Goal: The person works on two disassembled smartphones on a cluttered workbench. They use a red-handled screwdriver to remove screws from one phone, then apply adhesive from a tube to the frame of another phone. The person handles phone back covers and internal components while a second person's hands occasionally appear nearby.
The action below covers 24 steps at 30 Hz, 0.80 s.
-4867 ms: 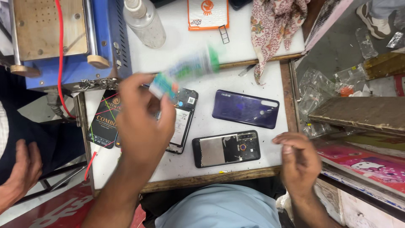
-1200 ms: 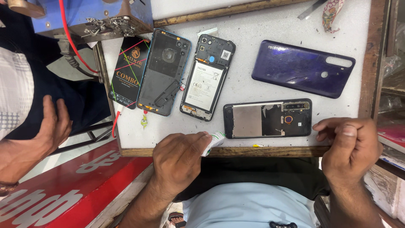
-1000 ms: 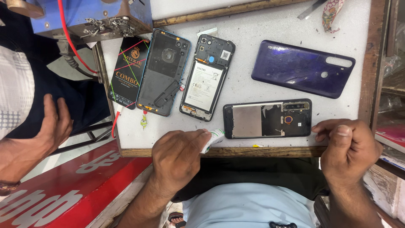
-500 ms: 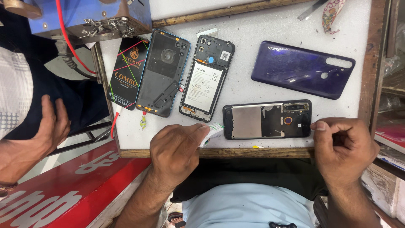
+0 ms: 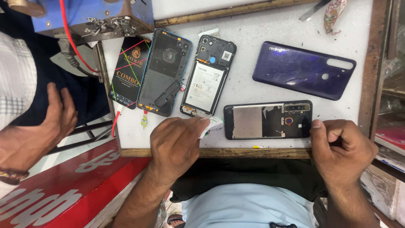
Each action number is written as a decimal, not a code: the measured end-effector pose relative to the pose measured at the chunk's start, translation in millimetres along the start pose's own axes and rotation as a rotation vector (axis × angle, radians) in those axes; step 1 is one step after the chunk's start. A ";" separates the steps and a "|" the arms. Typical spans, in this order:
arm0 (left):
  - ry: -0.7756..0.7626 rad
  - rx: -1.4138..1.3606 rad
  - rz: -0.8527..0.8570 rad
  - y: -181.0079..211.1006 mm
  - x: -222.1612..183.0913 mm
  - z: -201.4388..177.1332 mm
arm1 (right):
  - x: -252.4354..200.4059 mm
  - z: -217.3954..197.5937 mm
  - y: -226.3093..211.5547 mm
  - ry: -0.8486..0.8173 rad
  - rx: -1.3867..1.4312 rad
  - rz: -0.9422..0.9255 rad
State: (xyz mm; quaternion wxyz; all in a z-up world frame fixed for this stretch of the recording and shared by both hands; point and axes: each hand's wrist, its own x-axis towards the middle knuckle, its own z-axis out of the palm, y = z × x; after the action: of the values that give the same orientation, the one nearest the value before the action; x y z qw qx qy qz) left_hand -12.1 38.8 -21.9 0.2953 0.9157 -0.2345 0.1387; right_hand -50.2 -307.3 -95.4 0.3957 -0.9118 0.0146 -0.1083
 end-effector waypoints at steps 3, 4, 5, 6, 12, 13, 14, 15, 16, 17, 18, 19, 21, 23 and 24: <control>0.004 -0.013 0.007 -1.8 2.5 0.2 | -1.6 0.2 1.7 0.000 -0.002 -0.017; 0.007 -0.023 0.007 -1.9 2.8 0.3 | -1.7 0.1 2.2 -0.003 -0.004 -0.011; 0.004 -0.018 0.003 -1.8 2.9 0.2 | -1.9 -0.1 2.2 -0.005 -0.007 -0.007; 0.003 -0.013 0.001 -2.1 3.6 0.2 | -1.4 -0.1 2.2 -0.006 -0.011 -0.003; 0.009 0.009 -0.006 -4.9 7.0 1.8 | 1.3 -0.5 -3.4 0.010 -0.030 -0.013; 0.009 0.008 0.001 -5.8 8.1 1.9 | 2.1 0.1 -4.8 0.017 -0.019 -0.013; 0.009 0.013 -0.006 -6.2 8.7 2.0 | 2.3 -0.1 -6.0 0.019 -0.012 -0.009; 0.009 0.018 -0.012 -6.6 9.3 2.3 | 2.5 -0.4 -7.1 0.020 -0.005 -0.005; 0.011 0.024 -0.017 -7.3 10.3 2.6 | 3.7 -0.5 -7.7 0.019 0.000 0.000; 0.018 0.030 -0.009 -7.9 11.4 3.1 | 4.8 -0.4 -8.1 0.018 -0.003 -0.003; 0.023 0.034 -0.001 -8.3 12.3 3.7 | 5.4 -0.7 -8.4 0.016 -0.008 -0.004; 0.029 0.038 0.007 -9.2 13.2 4.3 | 6.0 -0.6 -8.5 0.013 -0.019 -0.011; 0.033 0.032 0.006 -9.8 13.1 5.0 | 5.2 -1.0 -8.8 0.011 -0.021 -0.011; 0.039 0.033 0.006 -11.4 15.2 6.0 | 5.6 0.2 -9.3 0.025 -0.004 -0.004; 0.038 0.033 0.005 -11.6 16.1 6.3 | 5.1 0.5 -10.1 0.031 0.003 0.000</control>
State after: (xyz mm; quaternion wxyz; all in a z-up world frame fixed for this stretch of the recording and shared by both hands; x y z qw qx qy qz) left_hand 8.3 37.7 -26.1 0.2843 0.9171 -0.2286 0.1607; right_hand -45.8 -300.6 -87.4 0.3970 -0.9094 0.0206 -0.1224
